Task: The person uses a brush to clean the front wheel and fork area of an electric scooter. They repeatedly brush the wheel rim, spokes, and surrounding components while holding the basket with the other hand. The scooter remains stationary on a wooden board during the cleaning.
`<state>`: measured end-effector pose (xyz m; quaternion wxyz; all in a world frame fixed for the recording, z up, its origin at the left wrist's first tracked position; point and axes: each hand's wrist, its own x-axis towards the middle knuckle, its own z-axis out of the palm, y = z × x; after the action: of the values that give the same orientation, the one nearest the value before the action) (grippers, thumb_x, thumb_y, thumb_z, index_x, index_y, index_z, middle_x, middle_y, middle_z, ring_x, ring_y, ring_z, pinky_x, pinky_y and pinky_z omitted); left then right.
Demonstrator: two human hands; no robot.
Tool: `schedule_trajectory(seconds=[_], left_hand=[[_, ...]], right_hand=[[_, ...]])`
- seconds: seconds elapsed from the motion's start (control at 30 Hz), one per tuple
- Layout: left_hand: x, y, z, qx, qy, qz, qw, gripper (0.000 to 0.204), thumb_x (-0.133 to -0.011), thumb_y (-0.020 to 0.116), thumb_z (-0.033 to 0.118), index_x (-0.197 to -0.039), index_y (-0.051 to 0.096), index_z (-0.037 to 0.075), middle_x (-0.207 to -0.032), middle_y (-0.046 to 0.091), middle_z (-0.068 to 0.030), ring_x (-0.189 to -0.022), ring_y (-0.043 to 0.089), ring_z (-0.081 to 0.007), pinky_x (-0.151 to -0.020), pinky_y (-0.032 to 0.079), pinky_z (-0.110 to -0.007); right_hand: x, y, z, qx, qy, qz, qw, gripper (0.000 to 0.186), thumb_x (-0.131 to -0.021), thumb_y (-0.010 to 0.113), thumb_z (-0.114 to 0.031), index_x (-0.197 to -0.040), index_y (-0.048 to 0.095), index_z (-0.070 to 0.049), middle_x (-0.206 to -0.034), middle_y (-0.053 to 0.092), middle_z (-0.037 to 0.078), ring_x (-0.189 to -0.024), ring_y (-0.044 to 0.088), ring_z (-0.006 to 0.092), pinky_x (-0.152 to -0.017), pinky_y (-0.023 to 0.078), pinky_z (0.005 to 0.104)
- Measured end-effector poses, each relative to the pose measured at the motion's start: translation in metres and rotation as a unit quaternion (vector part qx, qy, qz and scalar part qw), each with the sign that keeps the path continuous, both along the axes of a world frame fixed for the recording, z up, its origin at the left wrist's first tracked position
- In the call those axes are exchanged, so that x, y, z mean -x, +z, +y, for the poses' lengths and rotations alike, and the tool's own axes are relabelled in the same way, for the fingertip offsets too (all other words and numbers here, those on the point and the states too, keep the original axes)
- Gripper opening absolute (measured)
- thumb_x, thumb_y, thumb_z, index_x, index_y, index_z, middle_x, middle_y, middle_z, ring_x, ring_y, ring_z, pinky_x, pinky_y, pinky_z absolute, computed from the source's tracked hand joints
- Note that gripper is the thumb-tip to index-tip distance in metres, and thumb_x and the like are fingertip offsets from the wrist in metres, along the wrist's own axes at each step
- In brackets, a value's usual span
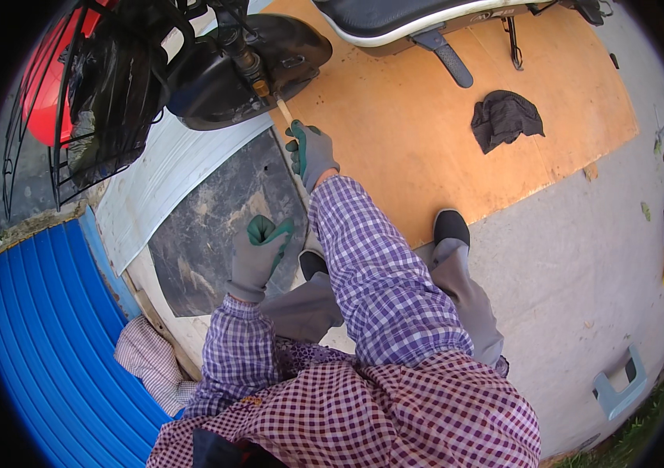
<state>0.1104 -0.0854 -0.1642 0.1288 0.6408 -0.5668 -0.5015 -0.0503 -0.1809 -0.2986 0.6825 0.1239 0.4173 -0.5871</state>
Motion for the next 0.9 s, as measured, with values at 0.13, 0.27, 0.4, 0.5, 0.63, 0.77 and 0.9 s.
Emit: schedule_trajectory(seconds=[0.13, 0.27, 0.4, 0.5, 0.63, 0.77, 0.9], left_hand=[[-0.007, -0.003, 0.001, 0.009, -0.003, 0.015, 1.000, 0.041, -0.088, 0.083, 0.018, -0.073, 0.048, 0.003, -0.065, 0.039, 0.0005, -0.063, 0.036, -0.0093, -0.055, 0.035, -0.032], [-0.010, -0.008, 0.001, 0.013, 0.014, 0.011, 1.000, 0.028, -0.089, 0.078, 0.009, -0.078, 0.053, 0.003, -0.069, 0.051, -0.0001, -0.062, 0.047, -0.0083, -0.055, 0.039, -0.029], [-0.011, -0.013, 0.000, 0.033, 0.036, 0.022, 0.999, 0.033, -0.087, 0.080, 0.011, -0.078, 0.050, 0.002, -0.070, 0.046, -0.0021, -0.066, 0.041, -0.0114, -0.059, 0.038, -0.033], [-0.014, -0.015, 0.000, 0.040, 0.043, 0.037, 0.998, 0.030, -0.088, 0.078, 0.009, -0.080, 0.051, 0.002, -0.071, 0.048, -0.0021, -0.067, 0.041, -0.0113, -0.059, 0.039, -0.032], [-0.016, -0.015, 0.001, 0.029, 0.053, 0.044, 0.997, 0.027, -0.088, 0.077, 0.007, -0.082, 0.051, 0.001, -0.072, 0.049, -0.0016, -0.067, 0.043, -0.0103, -0.059, 0.041, -0.031], [-0.014, -0.012, 0.000, 0.048, 0.030, 0.029, 0.998, 0.015, -0.093, 0.070, 0.000, -0.086, 0.056, 0.000, -0.077, 0.057, -0.0040, -0.066, 0.056, -0.0128, -0.060, 0.047, -0.031], [-0.012, -0.010, 0.001, 0.032, 0.042, 0.039, 0.998, 0.013, -0.093, 0.068, -0.001, -0.088, 0.057, 0.000, -0.078, 0.058, -0.0043, -0.066, 0.057, -0.0129, -0.061, 0.048, -0.031]], right_hand=[[0.001, -0.004, 0.005, 0.003, -0.110, -0.026, 0.994, 0.039, -0.105, 0.060, -0.039, -0.122, 0.060, -0.004, -0.081, 0.052, 0.003, -0.054, 0.040, 0.0091, -0.044, 0.034, 0.0261], [0.009, -0.003, -0.009, -0.009, -0.070, -0.010, 0.997, 0.039, -0.106, 0.058, -0.039, -0.121, 0.059, -0.003, -0.081, 0.052, 0.003, -0.054, 0.041, 0.0094, -0.044, 0.035, 0.0257], [0.001, 0.001, -0.008, -0.024, 0.062, 0.043, 0.997, 0.036, -0.104, 0.062, -0.038, -0.114, 0.064, -0.003, -0.078, 0.054, 0.004, -0.054, 0.042, 0.0104, -0.045, 0.035, 0.0276], [-0.007, 0.001, -0.001, -0.045, 0.032, 0.057, 0.997, 0.034, -0.102, 0.065, -0.036, -0.110, 0.066, -0.003, -0.073, 0.053, 0.004, -0.053, 0.041, 0.0104, -0.044, 0.033, 0.0281], [0.001, -0.003, 0.001, -0.035, -0.075, 0.033, 0.996, 0.034, -0.102, 0.065, -0.036, -0.110, 0.066, -0.004, -0.073, 0.053, 0.004, -0.052, 0.041, 0.0104, -0.044, 0.032, 0.0276], [0.010, -0.004, -0.006, -0.025, -0.097, 0.034, 0.994, 0.032, -0.102, 0.065, -0.035, -0.110, 0.066, -0.004, -0.075, 0.055, 0.005, -0.053, 0.043, 0.0109, -0.045, 0.034, 0.0276], [0.003, -0.010, -0.004, -0.064, 0.002, 0.067, 0.996, 0.027, -0.098, 0.068, -0.031, -0.103, 0.066, -0.005, -0.074, 0.059, 0.007, -0.052, 0.045, 0.0127, -0.045, 0.036, 0.0304]])
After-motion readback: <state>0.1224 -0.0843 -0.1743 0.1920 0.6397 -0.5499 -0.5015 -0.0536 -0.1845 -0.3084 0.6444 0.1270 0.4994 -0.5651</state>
